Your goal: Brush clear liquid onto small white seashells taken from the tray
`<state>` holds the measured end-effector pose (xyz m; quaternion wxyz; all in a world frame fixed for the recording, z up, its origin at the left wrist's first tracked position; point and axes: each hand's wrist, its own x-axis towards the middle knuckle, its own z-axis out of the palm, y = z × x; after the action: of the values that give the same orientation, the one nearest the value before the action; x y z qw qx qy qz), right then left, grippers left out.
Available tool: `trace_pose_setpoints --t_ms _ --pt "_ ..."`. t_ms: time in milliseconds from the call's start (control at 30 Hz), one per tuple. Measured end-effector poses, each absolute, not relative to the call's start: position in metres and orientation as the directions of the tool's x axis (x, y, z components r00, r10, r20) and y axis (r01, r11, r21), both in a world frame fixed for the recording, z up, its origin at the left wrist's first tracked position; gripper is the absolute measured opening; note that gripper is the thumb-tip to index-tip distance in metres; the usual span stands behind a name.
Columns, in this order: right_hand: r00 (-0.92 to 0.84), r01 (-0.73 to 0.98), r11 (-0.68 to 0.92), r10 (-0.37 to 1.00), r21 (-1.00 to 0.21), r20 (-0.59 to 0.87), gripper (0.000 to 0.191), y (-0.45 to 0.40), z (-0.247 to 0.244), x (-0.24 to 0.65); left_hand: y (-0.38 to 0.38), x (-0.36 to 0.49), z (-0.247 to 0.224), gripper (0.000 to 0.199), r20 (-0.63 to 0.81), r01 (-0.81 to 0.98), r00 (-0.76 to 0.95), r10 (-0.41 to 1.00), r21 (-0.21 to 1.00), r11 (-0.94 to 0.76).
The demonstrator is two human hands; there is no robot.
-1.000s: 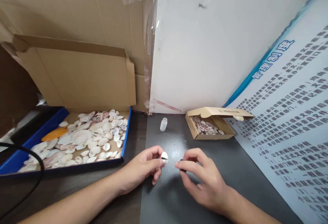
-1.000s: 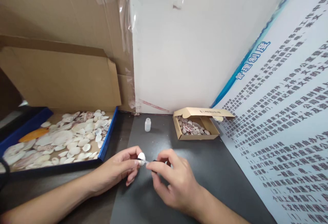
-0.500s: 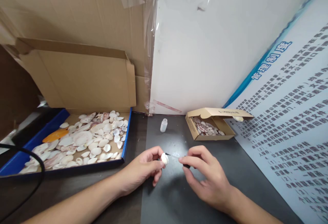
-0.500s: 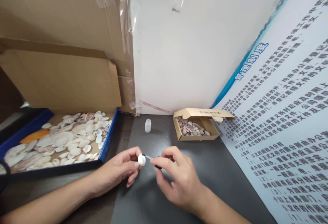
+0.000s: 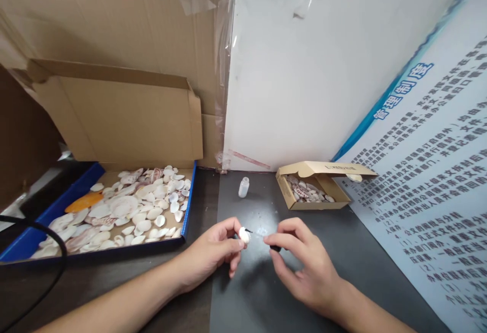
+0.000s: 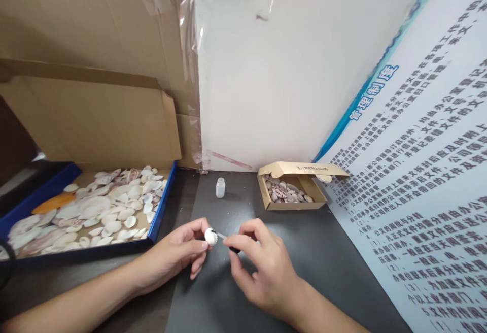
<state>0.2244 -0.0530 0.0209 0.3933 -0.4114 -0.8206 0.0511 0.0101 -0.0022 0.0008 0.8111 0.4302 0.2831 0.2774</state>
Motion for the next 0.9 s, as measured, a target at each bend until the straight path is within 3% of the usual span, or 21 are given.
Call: trace_pose_setpoints --t_ms 900 --pt "-0.352 0.642 0.647 0.725 -0.41 0.593 0.02 -0.0524 0.0218 0.2176 -0.0047 0.0092 0.0005 0.027 -0.223 -0.167 0.678 0.7 0.881 0.442"
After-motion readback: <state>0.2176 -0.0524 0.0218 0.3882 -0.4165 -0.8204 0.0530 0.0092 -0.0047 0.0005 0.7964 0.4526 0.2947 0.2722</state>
